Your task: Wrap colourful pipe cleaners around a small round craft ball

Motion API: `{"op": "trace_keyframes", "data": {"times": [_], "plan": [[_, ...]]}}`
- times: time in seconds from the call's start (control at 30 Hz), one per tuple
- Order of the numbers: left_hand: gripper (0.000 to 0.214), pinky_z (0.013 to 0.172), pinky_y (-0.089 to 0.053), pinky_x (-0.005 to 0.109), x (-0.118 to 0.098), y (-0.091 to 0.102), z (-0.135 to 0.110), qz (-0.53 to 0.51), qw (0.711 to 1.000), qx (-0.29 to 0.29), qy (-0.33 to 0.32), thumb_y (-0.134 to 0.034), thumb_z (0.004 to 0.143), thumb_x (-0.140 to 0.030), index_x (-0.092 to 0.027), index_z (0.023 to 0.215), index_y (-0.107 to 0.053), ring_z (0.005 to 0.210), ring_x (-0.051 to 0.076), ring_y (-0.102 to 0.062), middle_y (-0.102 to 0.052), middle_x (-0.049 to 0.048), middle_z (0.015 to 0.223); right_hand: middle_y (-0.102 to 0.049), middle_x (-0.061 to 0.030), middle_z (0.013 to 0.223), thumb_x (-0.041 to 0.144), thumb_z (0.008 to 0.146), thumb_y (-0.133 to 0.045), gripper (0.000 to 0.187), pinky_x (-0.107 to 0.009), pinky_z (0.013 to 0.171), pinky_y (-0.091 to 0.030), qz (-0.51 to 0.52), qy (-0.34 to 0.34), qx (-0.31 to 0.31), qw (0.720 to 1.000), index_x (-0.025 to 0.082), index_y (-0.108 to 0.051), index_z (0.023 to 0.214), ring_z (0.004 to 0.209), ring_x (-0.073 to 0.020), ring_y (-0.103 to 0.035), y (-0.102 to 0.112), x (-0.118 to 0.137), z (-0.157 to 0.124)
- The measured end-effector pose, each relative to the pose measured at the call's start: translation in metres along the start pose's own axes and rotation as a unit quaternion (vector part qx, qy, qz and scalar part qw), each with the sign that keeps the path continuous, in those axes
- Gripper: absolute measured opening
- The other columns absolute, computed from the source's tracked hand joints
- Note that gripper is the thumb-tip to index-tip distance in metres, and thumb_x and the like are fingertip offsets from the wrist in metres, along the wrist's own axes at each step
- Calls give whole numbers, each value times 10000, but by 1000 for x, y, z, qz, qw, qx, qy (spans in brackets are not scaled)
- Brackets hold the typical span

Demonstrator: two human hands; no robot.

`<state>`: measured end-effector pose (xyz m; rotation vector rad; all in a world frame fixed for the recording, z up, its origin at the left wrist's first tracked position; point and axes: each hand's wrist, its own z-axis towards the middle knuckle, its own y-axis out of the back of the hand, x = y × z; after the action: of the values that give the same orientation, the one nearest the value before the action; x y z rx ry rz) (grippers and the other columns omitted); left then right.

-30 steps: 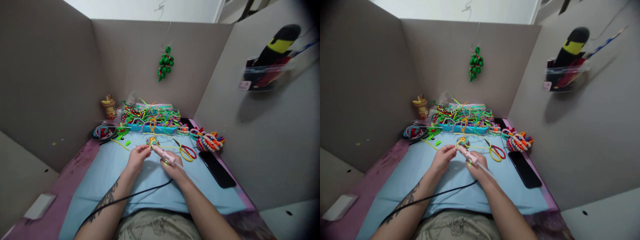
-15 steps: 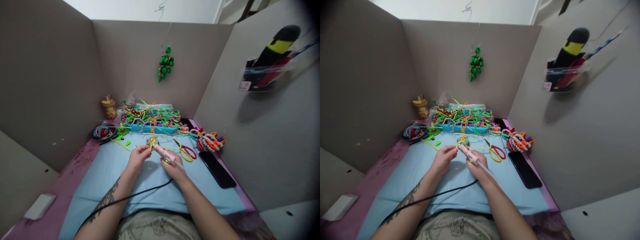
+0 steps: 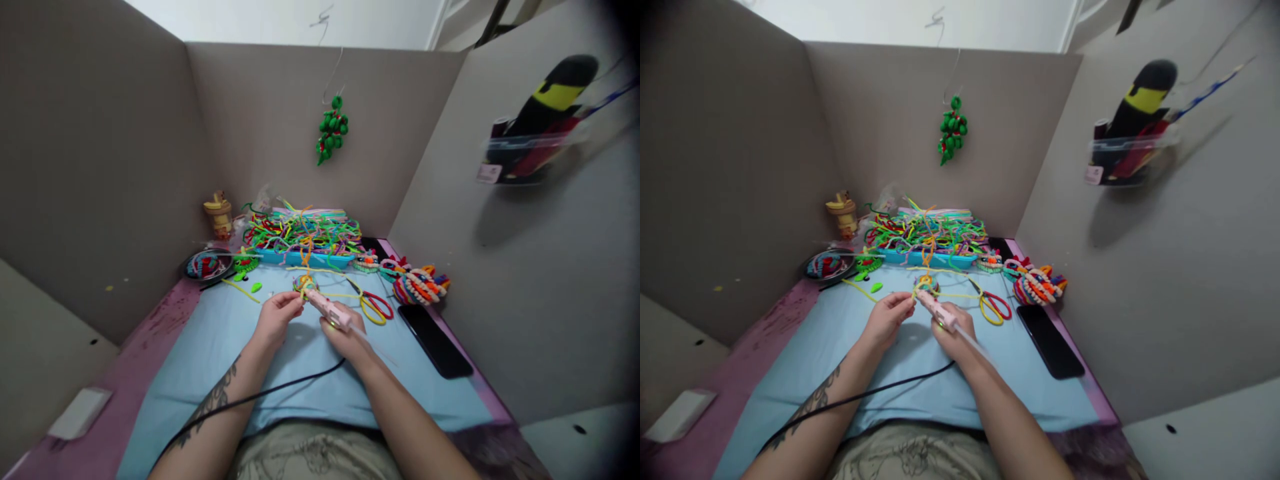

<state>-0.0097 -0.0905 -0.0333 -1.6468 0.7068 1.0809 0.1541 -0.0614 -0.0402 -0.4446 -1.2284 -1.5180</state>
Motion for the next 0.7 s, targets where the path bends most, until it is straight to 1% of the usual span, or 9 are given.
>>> {"op": "trace_keyframes", "data": {"times": [0.13,0.27,0.57,0.7], "plan": [[316,607,-443,231,1,1,0,6,1000,2,-6,-821,522,-315,-133,750,-700,577,99,-562,-655,12,629,-604,5,689,176,678,-519,111,-241,624,-424,6,23,4,1000,186,-605,747,630,-145,-545,-1,-3,-1],[308,602,-434,232,2,2,1,2,1000,5,-10,-818,529,-316,-141,753,-700,577,101,-557,-655,10,629,-601,6,681,178,682,-519,102,-238,614,-422,4,29,5,1000,189,-604,738,612,-142,-534,-1,-3,-2],[299,581,-420,225,2,2,2,15,1000,15,-22,-802,553,-326,-140,763,-700,564,98,-537,-637,10,615,-635,-9,716,206,682,-525,127,-254,635,-442,-3,32,10,999,196,-618,767,645,-159,-570,-5,-7,-2],[307,600,-433,231,2,1,1,11,1000,4,-10,-813,529,-318,-143,754,-699,575,98,-548,-647,10,631,-636,-10,723,205,688,-514,162,-251,621,-448,6,10,-2,1000,191,-634,796,651,-160,-579,-3,-4,-1]]}}
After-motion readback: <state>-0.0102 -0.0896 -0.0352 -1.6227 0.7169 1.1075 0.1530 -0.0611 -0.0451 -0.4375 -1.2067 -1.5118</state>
